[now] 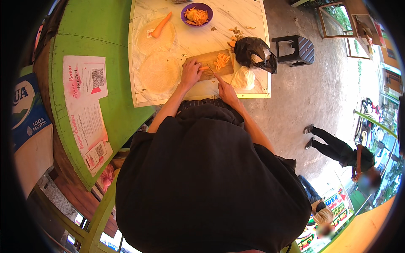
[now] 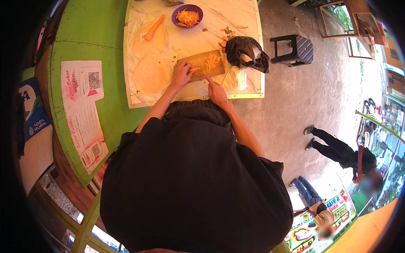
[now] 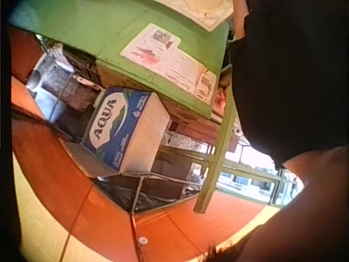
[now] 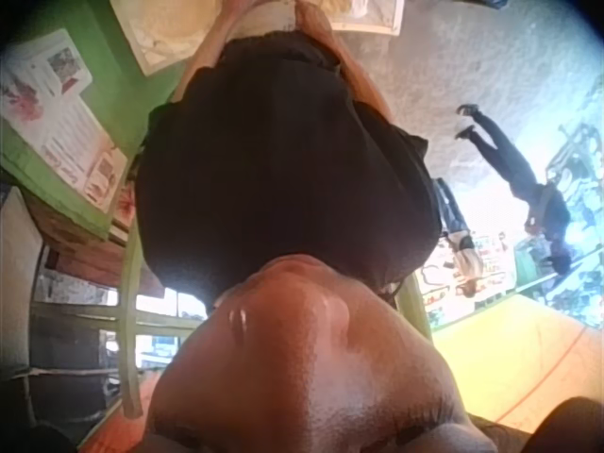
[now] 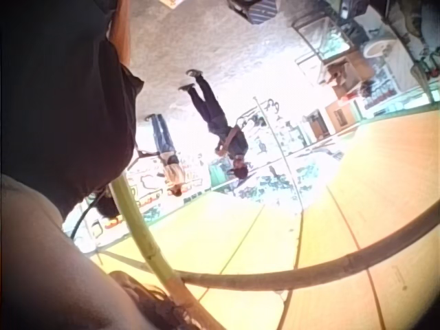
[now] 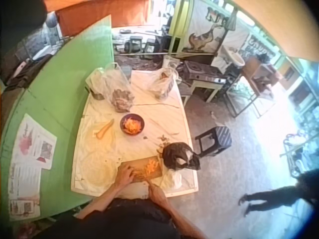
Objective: The person slices a carrot into thin strips on a wooden cutting board using a knife. The strips are collected in a purple bowl. The person continues slicing multiple carrot pieces throughout the clip.
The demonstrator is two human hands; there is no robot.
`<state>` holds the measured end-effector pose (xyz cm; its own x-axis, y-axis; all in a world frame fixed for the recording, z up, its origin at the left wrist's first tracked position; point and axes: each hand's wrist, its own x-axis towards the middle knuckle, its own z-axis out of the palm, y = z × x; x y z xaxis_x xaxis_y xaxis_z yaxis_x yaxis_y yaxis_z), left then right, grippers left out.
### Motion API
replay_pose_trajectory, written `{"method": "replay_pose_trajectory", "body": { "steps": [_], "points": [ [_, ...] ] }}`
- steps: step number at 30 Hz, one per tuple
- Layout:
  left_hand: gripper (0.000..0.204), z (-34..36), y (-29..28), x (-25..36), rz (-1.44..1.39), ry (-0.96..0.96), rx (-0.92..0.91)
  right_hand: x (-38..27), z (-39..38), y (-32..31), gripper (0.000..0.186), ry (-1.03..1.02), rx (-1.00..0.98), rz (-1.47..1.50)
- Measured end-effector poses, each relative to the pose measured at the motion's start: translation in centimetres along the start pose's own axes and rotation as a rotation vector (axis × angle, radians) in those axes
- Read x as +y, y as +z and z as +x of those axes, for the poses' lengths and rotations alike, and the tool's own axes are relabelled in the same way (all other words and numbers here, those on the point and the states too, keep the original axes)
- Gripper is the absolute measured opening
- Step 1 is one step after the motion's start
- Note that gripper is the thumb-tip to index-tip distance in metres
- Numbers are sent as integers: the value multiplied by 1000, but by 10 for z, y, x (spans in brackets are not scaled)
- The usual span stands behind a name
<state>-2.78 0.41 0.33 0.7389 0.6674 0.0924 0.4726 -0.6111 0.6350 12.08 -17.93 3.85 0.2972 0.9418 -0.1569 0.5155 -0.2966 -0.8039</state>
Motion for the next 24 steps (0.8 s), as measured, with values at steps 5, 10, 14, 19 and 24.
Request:
{"method": "replay_pose_trajectory", "body": {
  "steps": [5, 10, 14, 19, 24],
  "points": [
    [25, -2, -4, 5, 45, -99, -104, -1, 1, 1, 59, -5, 2, 8],
    [21, -6, 2, 7, -20, -50, 31, -3, 1, 1, 59, -25, -14, -24],
    [16, -6, -1, 10, -84, -85, 4, 0, 0, 2, 60, -56, -12, -39],
    [14, -7, 4, 4, -111, -78, 17, -1, 0, 1, 60, -51, -38, -82],
    [13, -6, 3, 6, -118, -81, 7, 0, 0, 1, 61, -59, -33, -98]
  ]
}}
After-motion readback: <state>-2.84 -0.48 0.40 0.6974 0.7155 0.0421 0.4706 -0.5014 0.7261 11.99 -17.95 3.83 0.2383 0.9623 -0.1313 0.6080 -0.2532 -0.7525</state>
